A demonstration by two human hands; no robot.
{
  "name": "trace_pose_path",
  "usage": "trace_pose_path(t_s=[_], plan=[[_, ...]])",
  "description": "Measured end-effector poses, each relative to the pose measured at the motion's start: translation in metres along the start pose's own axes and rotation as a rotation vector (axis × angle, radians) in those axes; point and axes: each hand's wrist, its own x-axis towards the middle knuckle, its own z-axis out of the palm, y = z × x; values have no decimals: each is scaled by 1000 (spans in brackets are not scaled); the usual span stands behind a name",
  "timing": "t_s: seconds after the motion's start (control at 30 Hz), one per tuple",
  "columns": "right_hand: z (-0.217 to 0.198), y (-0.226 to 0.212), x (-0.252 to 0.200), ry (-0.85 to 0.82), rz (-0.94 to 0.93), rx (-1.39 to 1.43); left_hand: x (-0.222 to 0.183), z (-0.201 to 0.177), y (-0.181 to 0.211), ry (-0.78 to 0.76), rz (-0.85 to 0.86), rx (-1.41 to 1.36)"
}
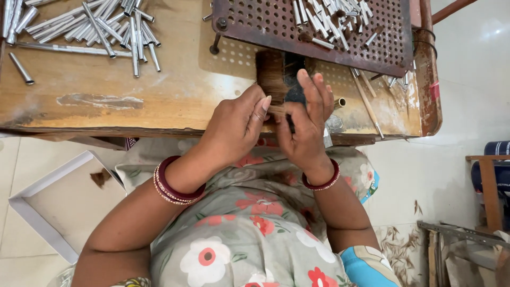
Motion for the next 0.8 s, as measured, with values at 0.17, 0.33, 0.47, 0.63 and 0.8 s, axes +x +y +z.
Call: trace_pose_path(t_s=[0.17,0.33,0.47,0.63,0.8], plan=[[-34,-3,4,143,166,295,-5,-4,16,36,37,-121],[-67,-13,23,19,207,475,-12,0,35,131,231,256],[-80,-16,33,-144,123,398,-11,4,40,117,275,319],[-91,-17,32,-230,74,299,-10,13,41,85,282,327],[-89,-20,15,-127,144,577,-16,21,44,136,281,135]])
